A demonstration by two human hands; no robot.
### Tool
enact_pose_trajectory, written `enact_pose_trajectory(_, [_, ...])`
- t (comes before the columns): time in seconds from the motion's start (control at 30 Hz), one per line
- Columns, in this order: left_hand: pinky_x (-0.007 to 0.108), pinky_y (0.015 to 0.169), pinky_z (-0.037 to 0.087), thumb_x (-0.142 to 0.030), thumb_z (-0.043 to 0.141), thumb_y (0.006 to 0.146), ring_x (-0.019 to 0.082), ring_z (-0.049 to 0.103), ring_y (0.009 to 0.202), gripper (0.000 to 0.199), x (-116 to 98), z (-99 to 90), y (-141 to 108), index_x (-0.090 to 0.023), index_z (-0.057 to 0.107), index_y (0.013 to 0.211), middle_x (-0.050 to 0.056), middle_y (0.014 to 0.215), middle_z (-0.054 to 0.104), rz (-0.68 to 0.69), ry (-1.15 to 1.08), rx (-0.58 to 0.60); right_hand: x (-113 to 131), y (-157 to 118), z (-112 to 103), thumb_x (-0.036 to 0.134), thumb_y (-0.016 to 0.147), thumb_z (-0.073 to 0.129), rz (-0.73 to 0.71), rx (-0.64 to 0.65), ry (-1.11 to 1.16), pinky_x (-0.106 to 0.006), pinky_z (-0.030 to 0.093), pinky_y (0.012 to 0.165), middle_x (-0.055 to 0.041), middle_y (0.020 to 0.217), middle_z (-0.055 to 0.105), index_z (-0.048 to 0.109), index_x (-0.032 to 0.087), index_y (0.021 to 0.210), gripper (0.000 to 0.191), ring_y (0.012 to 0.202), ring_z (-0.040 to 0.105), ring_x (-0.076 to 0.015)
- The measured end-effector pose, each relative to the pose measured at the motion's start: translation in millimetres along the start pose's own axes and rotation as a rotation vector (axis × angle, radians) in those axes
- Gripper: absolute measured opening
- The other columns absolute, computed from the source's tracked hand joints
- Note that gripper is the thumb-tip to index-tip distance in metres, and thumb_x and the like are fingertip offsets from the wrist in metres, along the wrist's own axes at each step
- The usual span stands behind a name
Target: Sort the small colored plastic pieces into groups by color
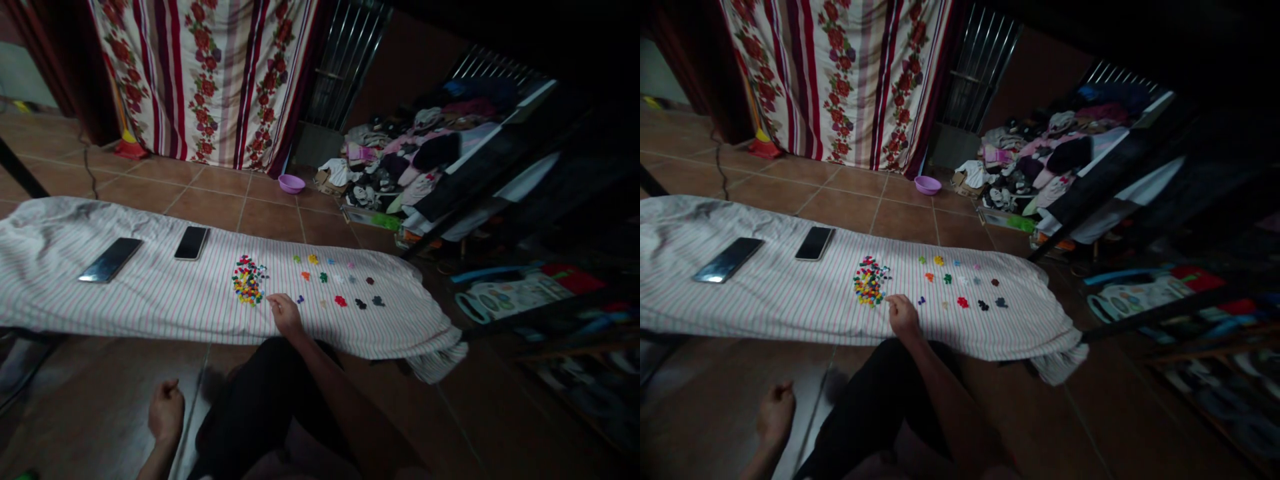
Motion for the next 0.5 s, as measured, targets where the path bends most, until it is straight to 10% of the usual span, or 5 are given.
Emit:
enact_pose_trajectory(0.23, [0.045,0.11,0.034,-0.042,0.042,0.087,0.029,0.036,0.138,0.044,-167,9.5,-26,-0.015,0.057,0.119,0.018,0.143,0.045,0.953,0.037,-0.209,-3,16,21,0.008,0.075,0.052,0.196,0.069,-0.116,-0.036,0.049,0.091,-0.0103,0.103,0.067,0.065,0.019,0.111,0.04,0.098,0.063,-0.0229])
enact_pose_trajectory(0.5, [0.054,0.114,0.021,-0.067,0.041,0.082,0.04,0.027,0.142,0.09,-206,61.4,21,0.0,0.036,0.142,0.027,0.148,0.036,1.035,0.627,-0.1,8,38,36,0.009,0.08,0.049,0.308,0.187,-0.224,-0.029,0.044,0.095,-0.0088,0.114,0.067,0.06,0.017,0.121,0.043,0.106,0.061,-0.0185])
Point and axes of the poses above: each hand's wrist, its own y-axis towards the middle knuckle, its own z-axis out of the palm, x = y × z, the point moved 5 cm from there along y, towards the middle knuckle
